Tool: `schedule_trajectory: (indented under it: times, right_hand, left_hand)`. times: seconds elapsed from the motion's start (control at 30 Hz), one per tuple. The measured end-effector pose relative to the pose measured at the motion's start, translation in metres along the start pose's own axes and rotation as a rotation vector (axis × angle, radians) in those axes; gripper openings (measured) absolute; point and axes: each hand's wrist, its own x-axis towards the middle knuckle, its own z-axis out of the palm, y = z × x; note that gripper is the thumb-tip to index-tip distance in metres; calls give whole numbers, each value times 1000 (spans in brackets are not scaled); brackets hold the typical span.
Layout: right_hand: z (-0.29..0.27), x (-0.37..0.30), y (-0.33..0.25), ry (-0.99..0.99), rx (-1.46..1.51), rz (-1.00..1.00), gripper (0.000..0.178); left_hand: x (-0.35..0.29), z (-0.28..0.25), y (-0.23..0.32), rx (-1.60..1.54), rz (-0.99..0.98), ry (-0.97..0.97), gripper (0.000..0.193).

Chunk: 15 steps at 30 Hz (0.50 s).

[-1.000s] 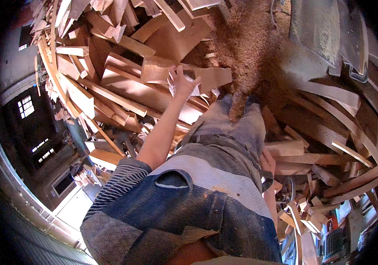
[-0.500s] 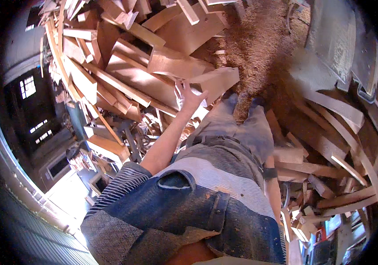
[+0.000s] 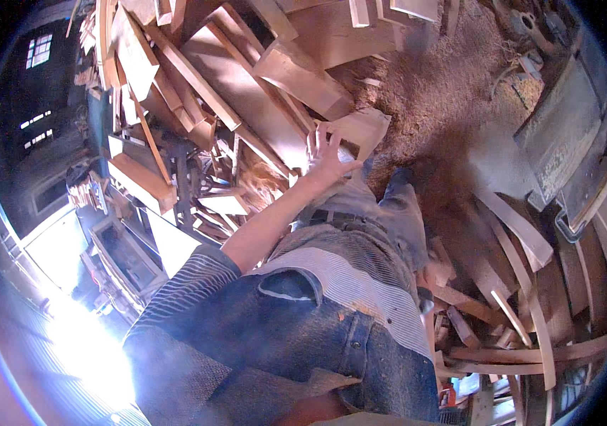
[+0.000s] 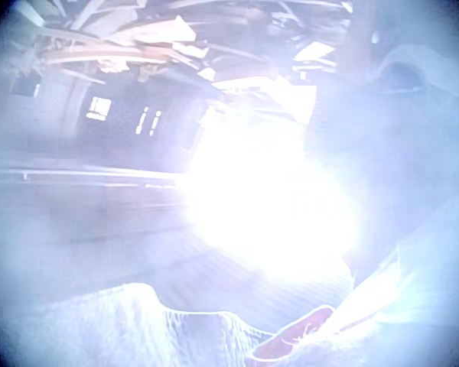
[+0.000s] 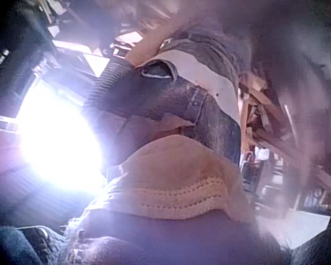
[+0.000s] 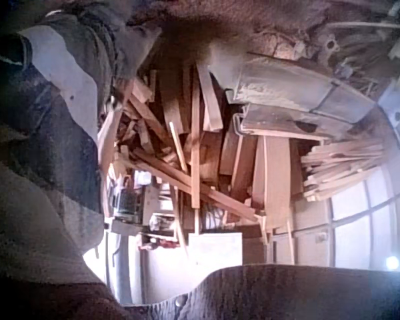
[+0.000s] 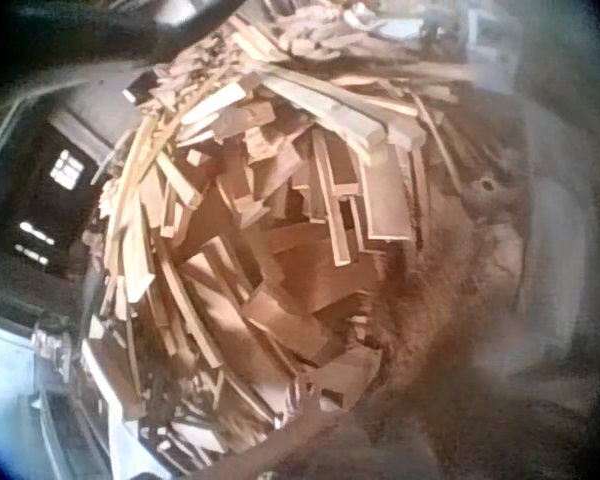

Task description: The person takes a piece of wood from a pile, places it on a table saw, and pushes it through the blade to cut it. After the cut, the person picks up the wood, examines it, and uses a measuring tape to measure the length of the cut piece.

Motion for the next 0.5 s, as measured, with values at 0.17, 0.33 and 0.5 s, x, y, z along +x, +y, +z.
schedule_trajectory:
  times: [0.17,0.33,0.5]
  right_hand:
    - [-86,-11,-45,198,367,-68,25]
    - [-22,11,-143,285,469,20,28]
    - [27,46,-103,311,660,442,37]
  left_hand:
    - [8,-5,-4,50,0,31,107]
    - [33,-20,7,15,-28,2,104]
    - [49,-27,31,-11,-110,18,101]
